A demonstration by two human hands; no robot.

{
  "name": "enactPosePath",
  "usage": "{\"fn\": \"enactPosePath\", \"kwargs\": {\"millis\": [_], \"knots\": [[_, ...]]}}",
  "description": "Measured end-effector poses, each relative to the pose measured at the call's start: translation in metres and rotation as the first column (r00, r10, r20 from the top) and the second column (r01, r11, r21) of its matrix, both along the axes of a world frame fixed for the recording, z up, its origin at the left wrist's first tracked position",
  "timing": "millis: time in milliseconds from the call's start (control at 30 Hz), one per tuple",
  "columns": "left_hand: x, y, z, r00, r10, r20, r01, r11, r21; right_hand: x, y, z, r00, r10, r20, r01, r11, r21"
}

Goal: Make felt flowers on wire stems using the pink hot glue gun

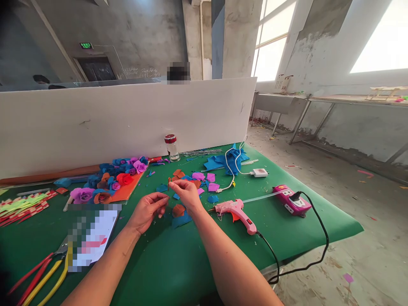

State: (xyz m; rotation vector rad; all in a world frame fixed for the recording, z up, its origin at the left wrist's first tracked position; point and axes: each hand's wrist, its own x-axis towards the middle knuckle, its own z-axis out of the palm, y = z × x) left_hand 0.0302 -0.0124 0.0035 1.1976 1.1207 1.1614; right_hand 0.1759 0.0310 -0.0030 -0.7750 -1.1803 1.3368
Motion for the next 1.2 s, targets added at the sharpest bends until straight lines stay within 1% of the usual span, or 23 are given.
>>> {"fn": "enactPosePath", "kwargs": {"millis": [100, 167, 267, 333, 400, 433, 500, 533, 633, 767, 867, 900, 933, 1000, 1033, 1067, 1100, 1167, 1200], "knots": [[0.001, -0.001, 0.001, 1.000, -0.015, -0.020, 0.015, 1.000, -0.006, 0.000, 0.001, 0.000, 1.000, -0.015, 0.009, 0.015, 1.000, 0.020], [0.001, -0.001, 0.002, 1.000, -0.006, -0.013, 0.006, 1.000, -0.002, 0.001, 0.002, 0.000, 0.999, -0.051, 0.001, 0.051, 0.999, -0.003], [-0.003, 0.000, 0.005, 0.999, 0.042, 0.023, -0.043, 0.999, 0.033, 0.003, 0.004, 0.000, 0.986, -0.157, -0.052, 0.155, 0.987, -0.049], [-0.007, 0.002, 0.006, 0.996, 0.082, 0.043, -0.085, 0.993, 0.078, 0.005, 0.007, -0.001, 0.974, -0.219, -0.058, 0.215, 0.975, -0.062], [-0.011, 0.004, 0.007, 0.991, 0.120, 0.060, -0.126, 0.986, 0.113, 0.007, 0.009, -0.003, 0.972, -0.233, -0.029, 0.233, 0.972, -0.021], [-0.012, 0.005, 0.007, 0.989, 0.133, 0.068, -0.140, 0.983, 0.120, 0.008, 0.010, -0.004, 0.975, -0.222, -0.007, 0.222, 0.975, 0.014], [-0.014, 0.006, 0.008, 0.986, 0.146, 0.081, -0.155, 0.981, 0.121, 0.010, 0.011, -0.005, 0.978, -0.197, 0.066, 0.191, 0.978, 0.085], [-0.014, 0.006, 0.008, 0.986, 0.146, 0.085, -0.156, 0.980, 0.120, 0.012, 0.012, -0.005, 0.971, -0.205, 0.121, 0.191, 0.974, 0.120], [-0.015, 0.007, 0.008, 0.985, 0.145, 0.095, -0.157, 0.979, 0.129, 0.018, 0.013, -0.003, 0.902, -0.306, 0.303, 0.236, 0.940, 0.247], [-0.016, 0.008, 0.007, 0.984, 0.160, 0.082, -0.172, 0.969, 0.178, 0.028, 0.010, 0.005, 0.828, -0.388, 0.405, 0.284, 0.913, 0.294], [-0.019, 0.009, 0.005, 0.982, 0.182, 0.060, -0.190, 0.960, 0.205, 0.033, 0.003, 0.016, 0.742, -0.505, 0.442, 0.336, 0.850, 0.407], [-0.020, 0.010, 0.004, 0.981, 0.188, 0.058, -0.196, 0.958, 0.209, 0.035, -0.001, 0.021, 0.731, -0.516, 0.446, 0.342, 0.844, 0.414], [-0.021, 0.010, 0.003, 0.980, 0.188, 0.061, -0.197, 0.958, 0.209, 0.038, -0.005, 0.025, 0.745, -0.497, 0.445, 0.338, 0.856, 0.391], [-0.022, 0.011, 0.003, 0.981, 0.172, 0.093, -0.187, 0.962, 0.199, 0.045, -0.014, 0.032, 0.799, -0.435, 0.415, 0.315, 0.891, 0.326], [-0.022, 0.011, 0.003, 0.981, 0.157, 0.118, -0.177, 0.966, 0.189, 0.050, -0.018, 0.033, 0.813, -0.421, 0.403, 0.306, 0.897, 0.320], [-0.022, 0.010, 0.003, 0.980, 0.136, 0.144, -0.161, 0.971, 0.175, 0.056, -0.022, 0.033, 0.804, -0.429, 0.412, 0.306, 0.892, 0.333], [-0.022, 0.010, 0.003, 0.980, 0.113, 0.166, -0.140, 0.977, 0.161, 0.063, -0.026, 0.032, 0.771, -0.453, 0.448, 0.312, 0.881, 0.356], [-0.021, 0.009, 0.004, 0.979, 0.071, 0.189, -0.099, 0.985, 0.143, 0.077, -0.032, 0.026, 0.655, -0.493, 0.573, 0.322, 0.868, 0.379], [-0.020, 0.008, 0.005, 0.980, 0.053, 0.190, -0.081, 0.986, 0.143, 0.085, -0.034, 0.022, 0.606, -0.494, 0.624, 0.318, 0.869, 0.378]]}}
